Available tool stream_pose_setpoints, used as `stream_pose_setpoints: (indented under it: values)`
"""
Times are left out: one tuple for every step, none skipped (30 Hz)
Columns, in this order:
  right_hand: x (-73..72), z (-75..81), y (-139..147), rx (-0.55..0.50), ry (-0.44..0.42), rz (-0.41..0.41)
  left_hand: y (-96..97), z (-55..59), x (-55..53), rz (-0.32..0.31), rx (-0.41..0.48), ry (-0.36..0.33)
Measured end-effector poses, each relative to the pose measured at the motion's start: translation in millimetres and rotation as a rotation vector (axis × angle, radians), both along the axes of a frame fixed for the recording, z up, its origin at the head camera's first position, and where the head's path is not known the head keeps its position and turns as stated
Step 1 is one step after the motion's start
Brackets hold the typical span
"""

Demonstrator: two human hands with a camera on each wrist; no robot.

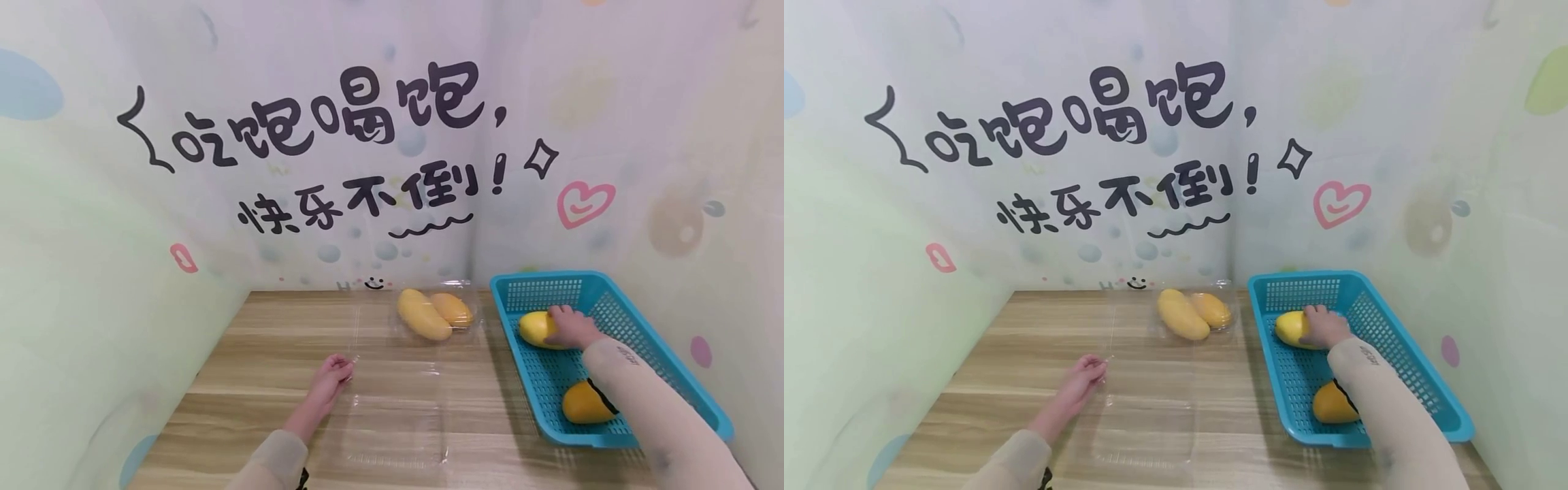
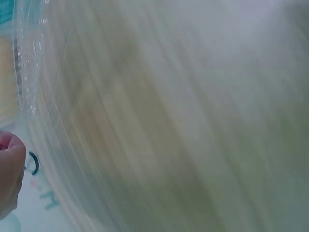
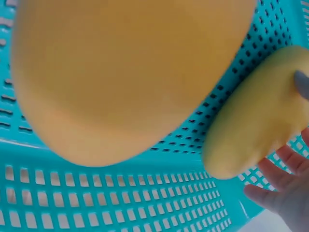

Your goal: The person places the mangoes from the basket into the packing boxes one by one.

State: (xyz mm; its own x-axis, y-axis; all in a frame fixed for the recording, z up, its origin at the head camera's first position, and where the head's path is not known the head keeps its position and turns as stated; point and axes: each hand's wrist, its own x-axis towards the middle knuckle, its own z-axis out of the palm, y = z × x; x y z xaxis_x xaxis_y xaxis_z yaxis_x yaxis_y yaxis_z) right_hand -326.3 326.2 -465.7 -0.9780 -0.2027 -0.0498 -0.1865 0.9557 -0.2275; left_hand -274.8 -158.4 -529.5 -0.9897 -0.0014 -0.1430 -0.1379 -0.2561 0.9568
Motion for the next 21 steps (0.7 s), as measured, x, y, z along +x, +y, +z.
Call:
stream_pose_setpoints:
  values:
    - [-0.8, -0.3, -1.3, -0.007, -0.025, 0.004, 3.8, -0.2, -0.1, 0.005, 0.010, 0.000]
    - [-1.5, -0.8, -2.8, -0.011, -0.050, 0.008, 7.7, -0.3, -0.1, 0.013, 0.020, -0.002]
    - [-1.7, -1.2, -4.3, -0.013, -0.074, 0.010, 11.5, -0.2, 0.1, 0.022, 0.027, -0.002]
    - [-1.8, -1.3, -6.1, -0.018, -0.098, 0.011, 15.0, -0.6, 0.3, 0.027, 0.032, -0.002]
    - [-1.8, -1.4, -7.6, -0.021, -0.118, 0.009, 18.8, -0.6, 0.5, 0.035, 0.034, -0.003]
    - [-1.6, -1.2, -9.3, -0.021, -0.136, 0.007, 22.5, -0.6, 0.6, 0.044, 0.030, -0.007]
    - [-1.1, -0.4, -11.2, -0.014, -0.150, 0.006, 26.0, -0.5, 0.6, 0.053, 0.030, -0.013]
    - [-0.6, 1.0, -12.8, -0.008, -0.162, 0.007, 29.0, -0.3, 0.7, 0.057, 0.029, -0.018]
    - [-0.9, 2.4, -14.4, -0.007, -0.177, 0.003, 31.8, -0.4, 0.6, 0.065, 0.024, -0.025]
    - [-0.9, 4.4, -15.9, -0.008, -0.187, 0.005, 34.4, -1.0, 0.2, 0.073, 0.021, -0.029]
    - [-0.9, 6.0, -17.2, -0.003, -0.195, 0.009, 37.1, -1.2, -0.5, 0.081, 0.016, -0.036]
    - [-0.7, 8.0, -18.7, 0.003, -0.207, 0.012, 39.3, -1.7, -1.3, 0.085, 0.017, -0.039]
    - [-0.5, 9.4, -20.2, 0.009, -0.218, 0.011, 41.5, -2.0, -1.8, 0.087, 0.019, -0.042]
    - [-0.4, 10.5, -21.6, 0.011, -0.236, 0.002, 43.8, -2.3, -2.3, 0.087, 0.020, -0.040]
    - [0.0, 10.9, -23.2, 0.015, -0.254, -0.010, 46.2, -3.3, -3.3, 0.091, 0.020, -0.037]
    - [1.0, 11.5, -24.5, 0.021, -0.272, -0.019, 48.7, -3.9, -4.5, 0.091, 0.023, -0.038]
    - [1.4, 11.2, -26.0, 0.026, -0.293, -0.035, 51.2, -3.9, -5.5, 0.087, 0.025, -0.035]
    - [1.7, 11.1, -27.4, 0.029, -0.315, -0.052, 53.7, -3.8, -6.3, 0.085, 0.026, -0.033]
    - [2.1, 10.9, -28.9, 0.031, -0.334, -0.073, 56.1, -3.9, -7.4, 0.084, 0.030, -0.035]
    - [2.1, 10.8, -30.2, 0.032, -0.351, -0.088, 58.5, -4.0, -8.5, 0.085, 0.034, -0.033]
    - [2.0, 10.3, -31.4, 0.035, -0.360, -0.101, 60.9, -3.9, -9.4, 0.086, 0.037, -0.028]
